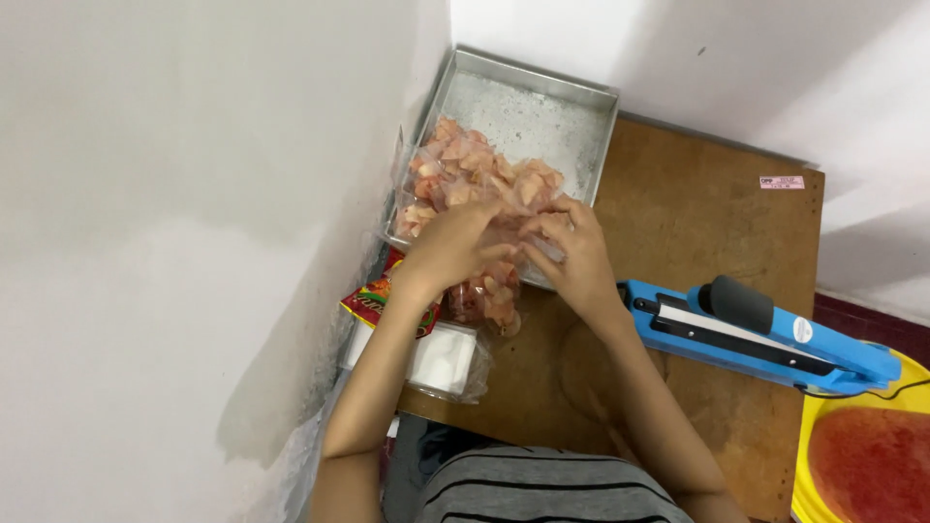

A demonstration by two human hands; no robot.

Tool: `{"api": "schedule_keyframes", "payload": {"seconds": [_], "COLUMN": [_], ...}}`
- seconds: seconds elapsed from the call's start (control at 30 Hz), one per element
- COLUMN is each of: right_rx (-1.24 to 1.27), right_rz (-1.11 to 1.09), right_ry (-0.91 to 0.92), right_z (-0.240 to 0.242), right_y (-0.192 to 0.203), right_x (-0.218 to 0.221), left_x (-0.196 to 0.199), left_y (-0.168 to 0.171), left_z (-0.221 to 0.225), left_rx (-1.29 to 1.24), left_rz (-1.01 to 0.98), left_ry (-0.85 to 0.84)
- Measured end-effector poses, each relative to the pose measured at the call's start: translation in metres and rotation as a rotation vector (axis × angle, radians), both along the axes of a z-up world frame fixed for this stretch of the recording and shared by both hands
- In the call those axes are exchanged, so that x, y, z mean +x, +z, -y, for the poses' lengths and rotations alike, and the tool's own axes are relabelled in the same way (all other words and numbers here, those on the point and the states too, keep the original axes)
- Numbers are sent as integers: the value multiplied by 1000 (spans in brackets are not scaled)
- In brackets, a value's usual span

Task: Manually filling small plastic bags with food items and sealing them using a heat sealer

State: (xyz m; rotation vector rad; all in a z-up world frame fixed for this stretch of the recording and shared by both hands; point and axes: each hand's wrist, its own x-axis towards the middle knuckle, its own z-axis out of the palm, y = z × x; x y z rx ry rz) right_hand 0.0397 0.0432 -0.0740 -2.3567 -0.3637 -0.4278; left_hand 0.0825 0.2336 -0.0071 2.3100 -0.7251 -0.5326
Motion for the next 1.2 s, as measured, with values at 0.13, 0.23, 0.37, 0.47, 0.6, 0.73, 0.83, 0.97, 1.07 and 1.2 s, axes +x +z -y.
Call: {"api": "schedule_keyframes", "payload": {"seconds": [0.13,0.23,0.37,0.47,0.6,0.73,0.83,0.97,1.07,1.2], "right_rx": [20,148,299,395,652,676,702,759,799,800], "right_rz": [-5,-45,-24,49,36,-83,-133,-34,6,51], "right_ry": [6,39,55,33,43,73,6,-77,-115,-149], "right_z": [-3,-9,-9,-5,-3,11,24,31,31,47], "right_y": [19,50,76,94,111,113,106,107,113,97], "right_x": [-12,-28,-43,-59,-79,-92,-105,-123,-135,-144], "left_x": [-10,-21,-36,-48,-66,-83,-99,-121,-127,-138], "left_y": [5,11,37,42,51,50,49,54,41,42], "left_z": [0,-1,0,8,19,28,36,45,59,69], "left_rx": [-78,-114,-378,-601,-937,-1009,-1087,-1064,-1065,-1070], "left_rz": [22,122,249,209,-21,-27,-63,-205,-249,-265], "left_ry": [15,-1,-24,7,137,207,205,123,135,159]}}
